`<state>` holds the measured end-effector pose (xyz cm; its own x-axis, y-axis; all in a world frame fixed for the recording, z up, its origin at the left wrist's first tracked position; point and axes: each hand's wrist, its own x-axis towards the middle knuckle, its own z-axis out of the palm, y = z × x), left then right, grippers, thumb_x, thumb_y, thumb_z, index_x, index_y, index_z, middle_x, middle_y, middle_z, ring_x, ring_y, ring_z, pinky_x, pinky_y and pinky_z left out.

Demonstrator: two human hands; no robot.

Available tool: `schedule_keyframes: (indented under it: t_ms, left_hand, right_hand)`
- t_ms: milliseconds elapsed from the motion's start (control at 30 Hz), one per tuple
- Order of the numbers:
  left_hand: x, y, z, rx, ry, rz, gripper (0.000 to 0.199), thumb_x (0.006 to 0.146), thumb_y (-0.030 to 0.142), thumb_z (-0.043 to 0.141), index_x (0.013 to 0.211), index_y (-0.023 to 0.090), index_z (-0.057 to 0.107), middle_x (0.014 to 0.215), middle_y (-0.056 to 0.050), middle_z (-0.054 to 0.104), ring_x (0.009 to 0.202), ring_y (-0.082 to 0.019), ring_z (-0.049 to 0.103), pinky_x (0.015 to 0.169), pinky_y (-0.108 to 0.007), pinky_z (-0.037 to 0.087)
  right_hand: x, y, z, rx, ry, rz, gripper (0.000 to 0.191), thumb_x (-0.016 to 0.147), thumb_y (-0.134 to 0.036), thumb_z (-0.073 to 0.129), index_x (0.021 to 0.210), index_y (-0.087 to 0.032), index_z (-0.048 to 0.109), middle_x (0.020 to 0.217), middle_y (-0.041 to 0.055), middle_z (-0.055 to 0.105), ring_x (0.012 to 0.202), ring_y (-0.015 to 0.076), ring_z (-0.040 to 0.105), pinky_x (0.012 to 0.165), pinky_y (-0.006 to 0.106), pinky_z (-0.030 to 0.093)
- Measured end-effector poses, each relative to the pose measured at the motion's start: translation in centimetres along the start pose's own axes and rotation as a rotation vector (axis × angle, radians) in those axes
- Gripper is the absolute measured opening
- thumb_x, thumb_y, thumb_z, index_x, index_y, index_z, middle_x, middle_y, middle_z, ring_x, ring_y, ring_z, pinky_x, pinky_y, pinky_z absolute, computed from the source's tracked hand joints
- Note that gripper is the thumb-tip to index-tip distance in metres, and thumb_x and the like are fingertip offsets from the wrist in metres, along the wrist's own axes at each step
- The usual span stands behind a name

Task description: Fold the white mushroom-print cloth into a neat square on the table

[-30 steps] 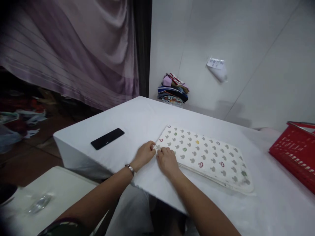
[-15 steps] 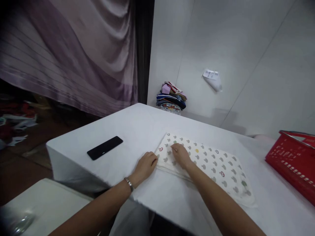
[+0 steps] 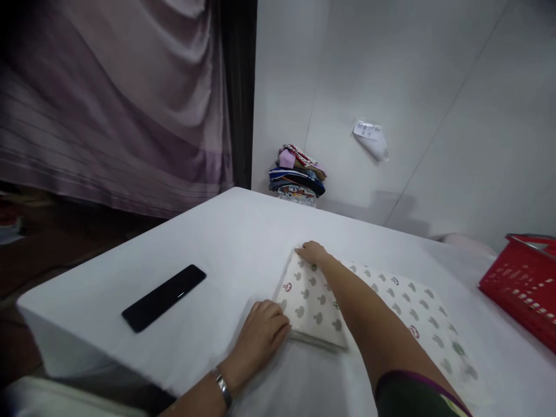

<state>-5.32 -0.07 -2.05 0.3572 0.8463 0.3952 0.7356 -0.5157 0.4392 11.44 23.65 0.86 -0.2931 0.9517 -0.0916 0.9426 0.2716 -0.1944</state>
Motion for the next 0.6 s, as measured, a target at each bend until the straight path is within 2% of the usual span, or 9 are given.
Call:
schedule_keyframes:
  t_ms: [133,300,467,600]
  left_hand:
    - [-0.1,-0.1,0.2,-0.05,-0.014,-0.029,0.015,0.087,0.02,0.051,0.075,0.02,0.061,0.081,-0.003,0.058,0.084,-0.017,0.048,0.074,-0.034,0.035]
    - [0.1,-0.1,0.3,-0.077,-0.055,-0.089,0.012,0.086,0.017,0.051,0.082,0.022,0.061,0.087,-0.003,0.06,0.088,-0.018,0.049,0.074,-0.034,0.036]
    - [0.3,-0.2,0.1,-0.089,-0.068,-0.112,0.016,0.087,0.018,0.047,0.084,0.023,0.061,0.089,-0.004,0.061,0.088,-0.02,0.05,0.075,-0.036,0.038]
    - [0.2,-0.6,0.4,-0.098,-0.063,-0.112,0.016,0.086,0.02,0.047,0.09,0.025,0.062,0.093,-0.005,0.062,0.09,-0.02,0.052,0.078,-0.037,0.042]
  right_hand:
    - [1.2,0.3,-0.3,0.034,-0.027,-0.035,0.035,0.077,-0.044,0.062,0.098,-0.016,0.068,0.104,0.0094,0.068,0.09,0.0212,0.063,0.074,0.025,0.044]
    - [1.3,0.4,0.7,0.068,0.076,-0.062,0.033,0.087,-0.041,0.049,0.106,-0.018,0.062,0.11,0.0071,0.065,0.096,0.0191,0.059,0.077,0.025,0.041]
    - [1.1,0.4,1.6,0.05,0.103,-0.1,0.031,0.088,-0.041,0.049,0.106,-0.019,0.06,0.111,0.0067,0.063,0.098,0.0187,0.057,0.08,0.026,0.039]
    - [0.8,-0.4,1.6,-0.021,0.158,-0.096,0.03,0.089,-0.04,0.048,0.103,-0.016,0.06,0.109,0.0113,0.062,0.102,0.022,0.054,0.086,0.032,0.036]
